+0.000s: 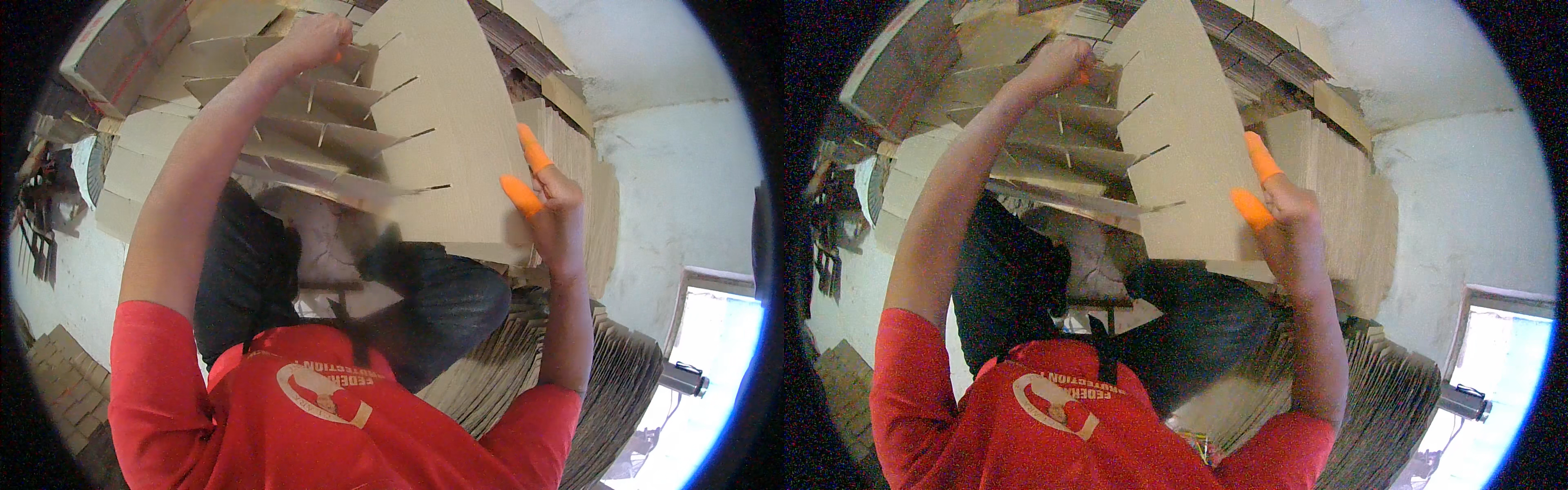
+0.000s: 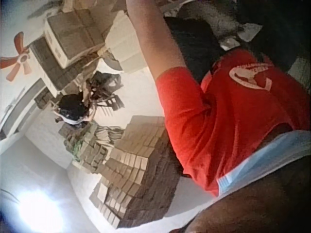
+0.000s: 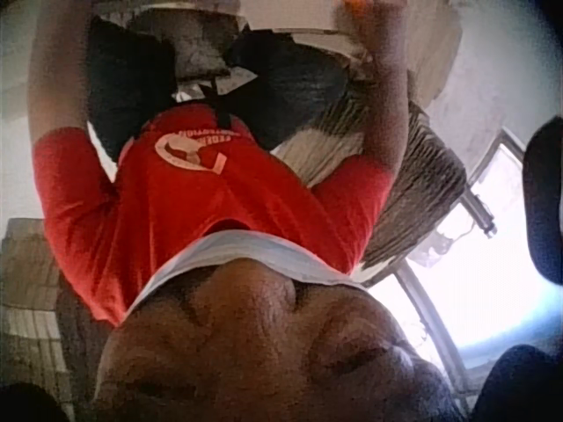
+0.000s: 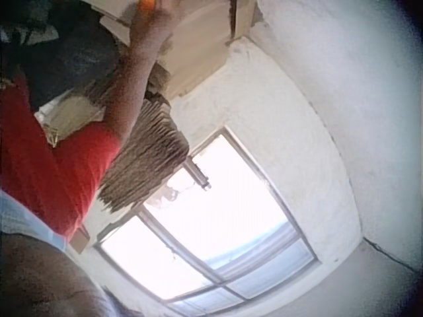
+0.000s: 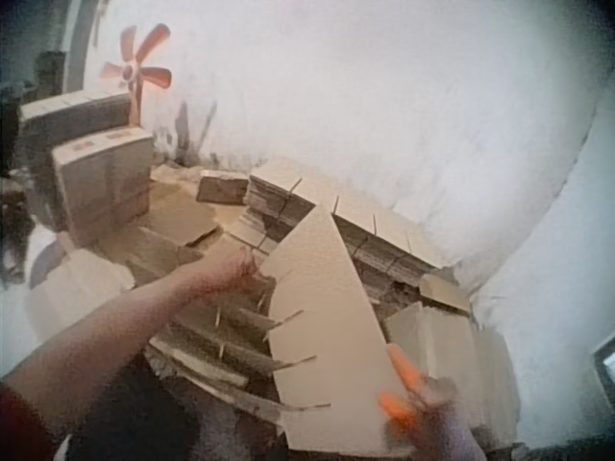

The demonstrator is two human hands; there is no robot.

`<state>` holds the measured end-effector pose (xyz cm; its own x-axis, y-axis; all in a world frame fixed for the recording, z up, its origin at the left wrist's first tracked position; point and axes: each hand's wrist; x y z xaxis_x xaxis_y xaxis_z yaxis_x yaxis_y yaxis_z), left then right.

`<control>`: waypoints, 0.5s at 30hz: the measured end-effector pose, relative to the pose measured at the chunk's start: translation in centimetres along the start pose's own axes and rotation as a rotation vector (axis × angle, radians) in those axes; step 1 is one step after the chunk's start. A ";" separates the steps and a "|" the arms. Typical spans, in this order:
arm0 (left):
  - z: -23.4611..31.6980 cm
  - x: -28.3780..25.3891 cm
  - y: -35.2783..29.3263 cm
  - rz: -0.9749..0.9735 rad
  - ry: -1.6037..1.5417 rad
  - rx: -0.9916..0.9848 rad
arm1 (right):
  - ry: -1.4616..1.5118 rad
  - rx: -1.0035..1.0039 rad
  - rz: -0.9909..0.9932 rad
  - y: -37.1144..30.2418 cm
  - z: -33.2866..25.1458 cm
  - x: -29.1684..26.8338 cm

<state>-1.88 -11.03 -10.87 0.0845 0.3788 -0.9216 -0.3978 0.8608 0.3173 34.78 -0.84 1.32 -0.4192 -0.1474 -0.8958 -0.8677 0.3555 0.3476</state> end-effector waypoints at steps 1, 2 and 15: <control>-0.4 0.1 -0.2 0.025 -0.022 0.022 | 0.025 0.007 -0.008 0.3 -0.4 0.3; -0.7 0.2 -0.3 0.050 -0.045 0.044 | 0.050 0.014 -0.017 0.6 -0.8 0.6; -4.7 3.5 1.2 0.079 0.056 0.085 | 0.228 -0.146 -0.184 4.3 -0.3 3.5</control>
<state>-6.39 -10.24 -14.80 0.0035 0.4293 -0.9032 -0.3226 0.8554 0.4053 29.48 -0.05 -0.23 -0.2869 -0.4058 -0.8678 -0.9566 0.1696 0.2369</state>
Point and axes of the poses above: each hand's wrist, its own y-axis towards the middle knuckle, its own x-axis out of the palm, z = x × y, and after that the axes turned 7 degrees about z, right-handed
